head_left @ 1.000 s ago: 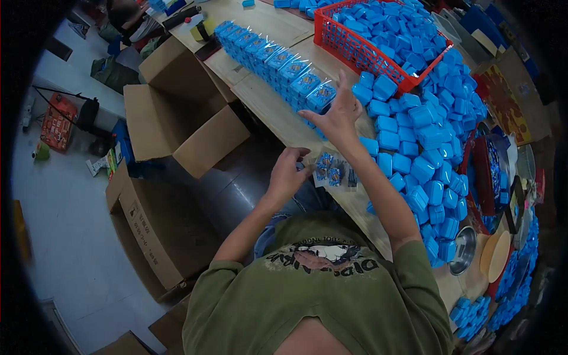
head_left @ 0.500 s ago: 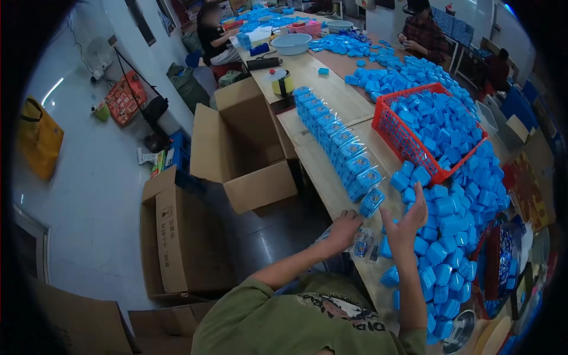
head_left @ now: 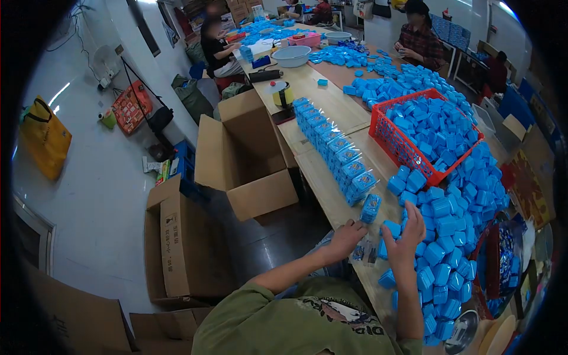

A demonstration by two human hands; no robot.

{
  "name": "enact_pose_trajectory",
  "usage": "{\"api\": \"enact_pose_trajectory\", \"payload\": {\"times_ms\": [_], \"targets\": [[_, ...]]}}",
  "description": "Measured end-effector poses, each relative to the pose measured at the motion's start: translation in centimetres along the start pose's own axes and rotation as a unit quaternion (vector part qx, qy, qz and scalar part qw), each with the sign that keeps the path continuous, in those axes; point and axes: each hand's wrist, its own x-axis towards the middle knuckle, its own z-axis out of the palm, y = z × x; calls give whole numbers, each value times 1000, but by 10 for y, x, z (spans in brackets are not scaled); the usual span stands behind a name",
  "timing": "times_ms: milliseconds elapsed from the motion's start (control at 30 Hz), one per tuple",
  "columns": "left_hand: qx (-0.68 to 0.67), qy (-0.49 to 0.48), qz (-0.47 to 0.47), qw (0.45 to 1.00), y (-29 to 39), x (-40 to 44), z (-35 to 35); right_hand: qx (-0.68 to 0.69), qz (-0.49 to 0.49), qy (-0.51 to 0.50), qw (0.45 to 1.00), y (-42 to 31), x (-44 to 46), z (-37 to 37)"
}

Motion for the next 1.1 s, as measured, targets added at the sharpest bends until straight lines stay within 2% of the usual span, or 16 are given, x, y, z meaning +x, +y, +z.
{"api": "enact_pose_trajectory", "payload": {"times_ms": [67, 133, 233, 400, 467, 567, 633, 700, 733, 800, 900, 967, 1100], "targets": [[2, 14, 11, 1000, -5, 0, 5, -2, -8, -1, 1000, 5, -4, -2], [-48, 72, 35, 996, -6, -1, -1, 10, 25, -21, 999, 7, -9, 0], [-68, 41, 26, 996, -7, -2, -3, 7, 51, -44, 998, 18, -11, 6], [-45, 68, -26, 996, -9, -2, 3, -14, 53, -114, 992, 29, -12, 21], [-40, 73, -32, 996, -11, 0, 3, 48, 88, -138, 985, 30, -7, 32], [-32, 94, -45, 994, -15, 1, -1, 95, 103, -115, 983, 38, 3, 56], [-31, 110, -51, 992, -12, 2, -4, 68, 127, -128, 981, 46, 15, 66], [-59, 131, -131, 981, -7, 5, -6, 41, 147, -141, 978, 54, 28, 75], [-59, 132, -132, 981, -7, 7, -5, 25, 151, -149, 977, 58, 33, 79], [-14, 137, -151, 979, -7, 14, -3, 8, 153, -157, 976, 72, 40, 91], [-10, 181, -161, 970, -10, 23, 4, 58, 199, -188, 960, 90, 46, 111], [-20, 180, -170, 969, -18, 24, 7, 173, 292, -232, 912, 97, 47, 120], [-11, 165, -179, 970, -25, 21, -3, 175, 335, -259, 889, 85, 50, 121]]}}
